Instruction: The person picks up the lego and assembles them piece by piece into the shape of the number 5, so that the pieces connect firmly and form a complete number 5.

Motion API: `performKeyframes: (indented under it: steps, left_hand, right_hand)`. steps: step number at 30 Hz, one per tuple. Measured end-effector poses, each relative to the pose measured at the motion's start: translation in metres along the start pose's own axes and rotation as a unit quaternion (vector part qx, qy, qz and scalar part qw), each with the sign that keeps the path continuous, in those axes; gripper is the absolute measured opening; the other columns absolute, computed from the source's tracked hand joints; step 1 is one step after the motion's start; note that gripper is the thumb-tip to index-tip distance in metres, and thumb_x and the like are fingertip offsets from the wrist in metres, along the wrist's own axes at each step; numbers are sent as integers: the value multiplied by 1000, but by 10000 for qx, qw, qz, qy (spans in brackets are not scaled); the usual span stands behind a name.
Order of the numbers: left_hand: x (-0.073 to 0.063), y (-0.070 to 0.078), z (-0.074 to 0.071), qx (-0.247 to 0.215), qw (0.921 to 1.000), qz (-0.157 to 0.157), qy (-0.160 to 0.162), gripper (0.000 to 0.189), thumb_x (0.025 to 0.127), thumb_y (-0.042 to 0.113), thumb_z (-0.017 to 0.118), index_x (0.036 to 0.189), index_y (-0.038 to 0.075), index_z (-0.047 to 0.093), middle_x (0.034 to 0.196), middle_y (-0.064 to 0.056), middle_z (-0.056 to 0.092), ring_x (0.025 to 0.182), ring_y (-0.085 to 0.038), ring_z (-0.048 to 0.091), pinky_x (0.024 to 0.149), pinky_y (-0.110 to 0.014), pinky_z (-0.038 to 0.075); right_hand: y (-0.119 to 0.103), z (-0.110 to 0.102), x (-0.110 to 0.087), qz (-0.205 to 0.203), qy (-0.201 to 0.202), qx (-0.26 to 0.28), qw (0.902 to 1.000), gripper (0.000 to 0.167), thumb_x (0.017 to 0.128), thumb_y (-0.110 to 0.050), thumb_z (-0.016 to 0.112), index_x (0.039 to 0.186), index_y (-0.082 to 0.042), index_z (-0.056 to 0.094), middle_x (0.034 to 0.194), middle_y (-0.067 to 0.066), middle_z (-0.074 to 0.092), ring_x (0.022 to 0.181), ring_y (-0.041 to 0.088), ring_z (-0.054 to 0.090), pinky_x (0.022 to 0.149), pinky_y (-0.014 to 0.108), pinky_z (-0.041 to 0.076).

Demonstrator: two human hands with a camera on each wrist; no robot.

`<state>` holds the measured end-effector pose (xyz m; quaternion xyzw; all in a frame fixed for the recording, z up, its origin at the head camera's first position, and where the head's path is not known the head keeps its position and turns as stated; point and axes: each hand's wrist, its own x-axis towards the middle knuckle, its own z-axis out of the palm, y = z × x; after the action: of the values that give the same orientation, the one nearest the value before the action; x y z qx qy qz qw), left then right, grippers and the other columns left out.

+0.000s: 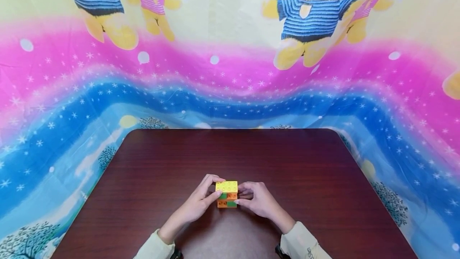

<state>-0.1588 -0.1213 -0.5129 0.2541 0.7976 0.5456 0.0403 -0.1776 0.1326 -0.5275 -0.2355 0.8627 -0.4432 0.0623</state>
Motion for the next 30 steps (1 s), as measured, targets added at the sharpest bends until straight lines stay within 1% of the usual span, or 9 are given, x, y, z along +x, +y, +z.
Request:
performKeyframes:
  steps: [9, 15, 19, 23, 26, 30]
  left_hand:
    - [-2, 1, 0, 12, 10000, 4, -43, 28, 106, 21, 60, 133, 16, 57, 135, -6, 52, 120, -20, 49, 92, -25, 53]
    - [0, 3, -3, 158, 9997, 205, -30, 29, 106, 20, 60, 134, 14, 57, 133, -8, 55, 116, -24, 53, 92, -30, 56]
    - [1, 4, -6, 292, 9992, 252, -58, 30, 106, 21, 60, 135, 15, 58, 131, -7, 56, 114, -24, 57, 91, -31, 57]
    - [2, 4, -8, 385, 9989, 242, -89, 30, 106, 23, 61, 135, 17, 59, 128, -5, 57, 110, -24, 60, 90, -32, 57]
    - [4, 4, -9, 443, 9987, 235, -93, 30, 105, 23, 61, 135, 18, 59, 128, -4, 57, 107, -23, 61, 90, -32, 58]
    - [6, 4, -11, 511, 9986, 57, -77, 30, 105, 24, 62, 135, 21, 59, 127, 0, 58, 107, -20, 64, 91, -29, 57]
  right_hand:
    - [1, 1, -1, -23, -21, 29, 10000, 27, 87, -17, 85, 111, -7, 74, 105, 5, 76, 93, 17, 74, 81, 24, 60]
    - [1, 0, 1, -18, -62, -24, 10000, 28, 88, -18, 85, 112, -8, 74, 106, 5, 76, 92, 15, 74, 81, 24, 60]
    - [1, -1, 2, 14, -60, -40, 10000, 28, 88, -19, 85, 111, -9, 74, 106, 4, 76, 92, 15, 74, 81, 24, 60]
    - [0, 0, 1, 81, -24, -33, 10000, 29, 88, -19, 85, 112, -9, 74, 106, 4, 76, 93, 15, 74, 81, 24, 60]
    - [-1, 0, 0, 102, 17, 46, 9999, 29, 88, -18, 84, 113, -8, 74, 107, 5, 75, 94, 17, 74, 82, 27, 61]
    - [-2, 1, 0, 149, 58, 110, 9998, 30, 89, -19, 83, 115, -8, 73, 108, 5, 75, 96, 19, 74, 84, 30, 61]
